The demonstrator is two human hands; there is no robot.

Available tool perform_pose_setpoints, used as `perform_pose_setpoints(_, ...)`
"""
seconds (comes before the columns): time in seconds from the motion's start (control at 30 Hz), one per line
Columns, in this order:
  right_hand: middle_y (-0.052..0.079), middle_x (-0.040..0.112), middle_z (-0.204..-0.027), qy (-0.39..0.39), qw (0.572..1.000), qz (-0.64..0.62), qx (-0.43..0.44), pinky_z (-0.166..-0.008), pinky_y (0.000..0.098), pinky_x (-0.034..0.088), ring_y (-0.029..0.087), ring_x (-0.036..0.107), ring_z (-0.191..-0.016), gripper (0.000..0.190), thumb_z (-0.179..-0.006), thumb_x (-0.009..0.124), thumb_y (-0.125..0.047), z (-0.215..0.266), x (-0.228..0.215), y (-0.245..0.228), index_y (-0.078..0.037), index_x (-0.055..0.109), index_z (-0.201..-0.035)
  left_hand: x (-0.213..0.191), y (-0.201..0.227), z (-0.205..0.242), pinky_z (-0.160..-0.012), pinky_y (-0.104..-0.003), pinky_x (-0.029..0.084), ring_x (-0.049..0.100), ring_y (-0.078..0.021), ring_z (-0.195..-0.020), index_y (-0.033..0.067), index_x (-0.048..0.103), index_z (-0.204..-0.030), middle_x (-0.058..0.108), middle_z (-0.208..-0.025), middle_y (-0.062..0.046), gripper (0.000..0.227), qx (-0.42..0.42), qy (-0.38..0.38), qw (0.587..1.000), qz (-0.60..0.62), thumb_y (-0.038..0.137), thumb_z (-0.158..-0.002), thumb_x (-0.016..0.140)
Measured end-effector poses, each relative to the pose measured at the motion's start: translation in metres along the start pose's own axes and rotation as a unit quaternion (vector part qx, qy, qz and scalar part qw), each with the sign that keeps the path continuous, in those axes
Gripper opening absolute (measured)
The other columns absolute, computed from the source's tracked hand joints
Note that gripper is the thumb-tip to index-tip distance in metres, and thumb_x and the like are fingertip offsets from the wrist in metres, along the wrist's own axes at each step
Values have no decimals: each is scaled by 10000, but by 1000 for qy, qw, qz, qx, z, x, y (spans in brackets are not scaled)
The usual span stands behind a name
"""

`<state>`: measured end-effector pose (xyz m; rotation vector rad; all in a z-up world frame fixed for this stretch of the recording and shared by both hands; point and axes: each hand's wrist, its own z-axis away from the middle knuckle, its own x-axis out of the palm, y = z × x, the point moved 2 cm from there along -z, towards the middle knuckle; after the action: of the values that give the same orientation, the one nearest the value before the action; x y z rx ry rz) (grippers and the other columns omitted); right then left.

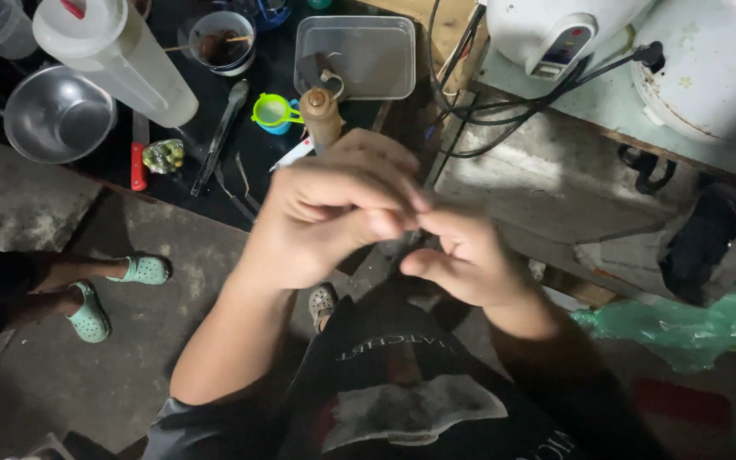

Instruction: The person repeatedly fills a syringe with a brown liquid from a squeeze bottle, then removes the plunger and reattaches it. This process is performed multiple times in a cluttered workspace.

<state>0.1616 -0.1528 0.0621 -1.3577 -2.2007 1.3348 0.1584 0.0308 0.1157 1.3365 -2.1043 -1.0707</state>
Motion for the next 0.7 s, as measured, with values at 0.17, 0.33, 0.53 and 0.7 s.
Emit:
perform_pose_setpoints(0.17, 83, 660, -835, 13, 998, -37, 43, -684, 278, 528, 163, 624, -734, 350, -1038, 545, -298, -20, -1, -26, 10, 658, -917, 10, -7, -1, -1185, -432, 500, 711, -166, -1129, 153, 711, -1024, 744, -1087, -10, 138, 12, 4, 1000, -11, 270, -1034, 640)
perform_pose_setpoints(0.33, 94, 738, -852, 3, 994, -78, 71, -744, 277, 551, 170, 691, -761, 304, -1044, 562, -232, -13, 13, -8, -7, 717, -910, 7, -6, 6, -1032, -417, 548, 664, -204, -978, 138, 637, -940, 661, -934, -45, 140, -1, 95, 995, 24, 233, -1042, 619)
perform_pose_setpoints(0.53, 73, 779, -1143, -5, 982, -104, 158, -825, 243, 587, 111, 709, -879, 334, -1051, 557, -315, 13, 35, 18, -54, 750, -1129, 2, -25, 13, -929, -307, 522, 637, -166, -982, 124, 661, -952, 675, -990, -55, 92, -46, 194, 971, 132, 179, -1026, 663)
perform_pose_setpoints(0.7, 148, 762, -1104, 31, 967, -207, 145, -1041, 410, 601, 292, 721, -1191, 304, -1036, 599, -308, 19, 46, 30, -51, 716, -924, -4, -36, 7, -919, -306, 490, 614, -156, -953, 132, 659, -915, 663, -961, -45, 122, -35, 258, 959, 110, 217, -998, 690)
